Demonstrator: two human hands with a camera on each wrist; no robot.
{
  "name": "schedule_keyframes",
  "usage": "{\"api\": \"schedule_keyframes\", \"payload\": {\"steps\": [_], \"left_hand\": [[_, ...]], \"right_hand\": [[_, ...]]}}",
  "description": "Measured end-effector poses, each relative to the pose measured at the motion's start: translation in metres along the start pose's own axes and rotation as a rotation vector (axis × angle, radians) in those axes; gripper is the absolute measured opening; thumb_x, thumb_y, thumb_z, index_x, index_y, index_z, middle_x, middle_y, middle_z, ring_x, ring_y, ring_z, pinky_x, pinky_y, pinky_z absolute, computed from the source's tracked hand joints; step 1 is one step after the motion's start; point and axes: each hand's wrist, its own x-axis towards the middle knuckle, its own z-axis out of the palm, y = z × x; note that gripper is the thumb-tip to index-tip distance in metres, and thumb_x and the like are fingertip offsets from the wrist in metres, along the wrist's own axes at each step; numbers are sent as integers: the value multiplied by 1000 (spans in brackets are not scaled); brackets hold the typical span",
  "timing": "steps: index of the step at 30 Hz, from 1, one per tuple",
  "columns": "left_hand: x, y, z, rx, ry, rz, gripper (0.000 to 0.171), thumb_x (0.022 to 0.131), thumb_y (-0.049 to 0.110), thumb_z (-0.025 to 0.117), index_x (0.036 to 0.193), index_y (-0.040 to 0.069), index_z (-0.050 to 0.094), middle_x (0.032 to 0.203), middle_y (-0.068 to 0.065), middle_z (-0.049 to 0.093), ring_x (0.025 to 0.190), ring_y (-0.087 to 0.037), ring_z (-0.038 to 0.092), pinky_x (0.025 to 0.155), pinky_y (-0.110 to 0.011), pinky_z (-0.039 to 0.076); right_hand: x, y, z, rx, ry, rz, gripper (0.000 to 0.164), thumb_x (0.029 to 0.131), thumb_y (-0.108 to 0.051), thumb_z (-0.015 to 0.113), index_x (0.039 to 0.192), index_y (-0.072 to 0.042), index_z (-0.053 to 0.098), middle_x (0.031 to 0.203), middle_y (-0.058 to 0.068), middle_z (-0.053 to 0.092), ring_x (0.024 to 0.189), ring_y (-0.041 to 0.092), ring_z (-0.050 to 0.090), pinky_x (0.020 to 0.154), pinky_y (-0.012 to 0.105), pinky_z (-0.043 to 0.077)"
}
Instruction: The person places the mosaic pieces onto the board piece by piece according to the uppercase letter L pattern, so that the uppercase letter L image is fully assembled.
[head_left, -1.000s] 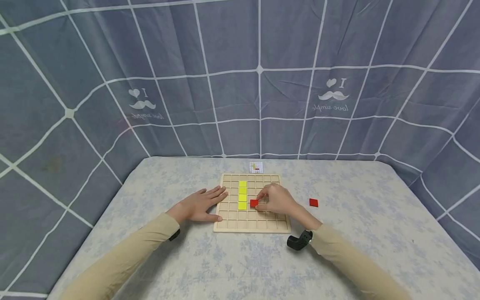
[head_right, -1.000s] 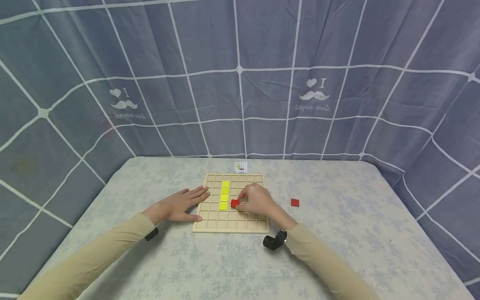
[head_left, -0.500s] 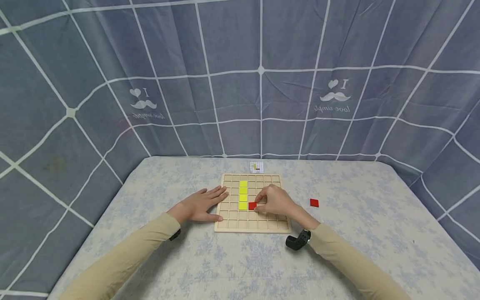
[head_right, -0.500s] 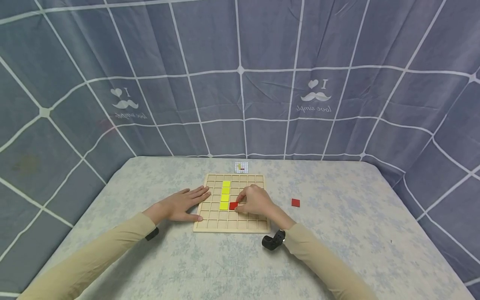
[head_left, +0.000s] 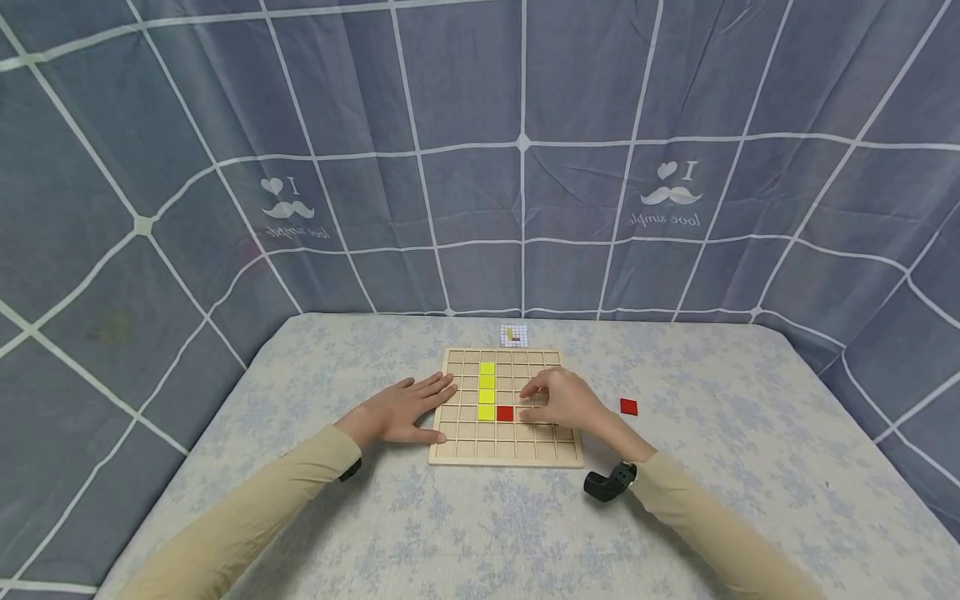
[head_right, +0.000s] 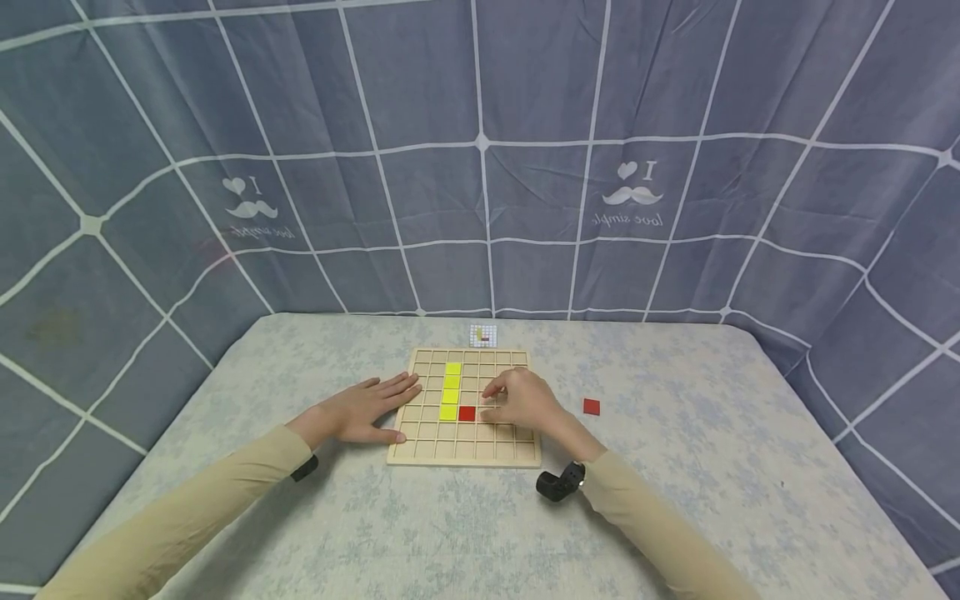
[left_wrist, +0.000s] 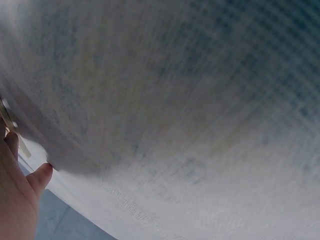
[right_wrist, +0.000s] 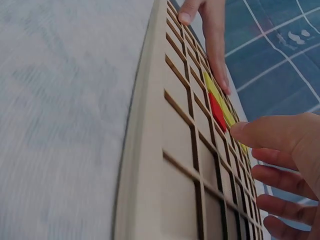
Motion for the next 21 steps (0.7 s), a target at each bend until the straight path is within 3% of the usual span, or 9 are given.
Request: {"api": "schedule_keyframes", "payload": {"steps": [5, 12, 21], "left_hand": [[0, 1, -1, 5, -3, -2, 86, 91, 67, 44, 156, 21, 14, 164, -2, 9, 151, -23, 11, 118, -54, 22], [2, -1, 0, 13, -8, -6, 87, 90, 70, 43, 157, 22, 13, 164, -1, 8, 151, -22, 11, 118, -54, 22], [2, -1, 0, 3, -8, -9, 87, 89, 70, 43, 156, 22, 14, 164, -1, 9, 151, -23, 12, 117, -55, 22]], "right_hand": [[-12, 21, -18, -12, 68, -22, 23, 75, -26, 81, 94, -15, 76, 89, -2, 71, 85, 17, 63, 72, 31, 51], [-34, 48, -39, -29, 146, 57, 27, 78, -27, 80, 100, -13, 75, 94, 2, 72, 88, 21, 63, 74, 37, 51], [-64, 81, -55, -84, 149, 133, 29, 77, -25, 81, 101, -9, 74, 93, 6, 71, 86, 24, 64, 69, 38, 52]]}}
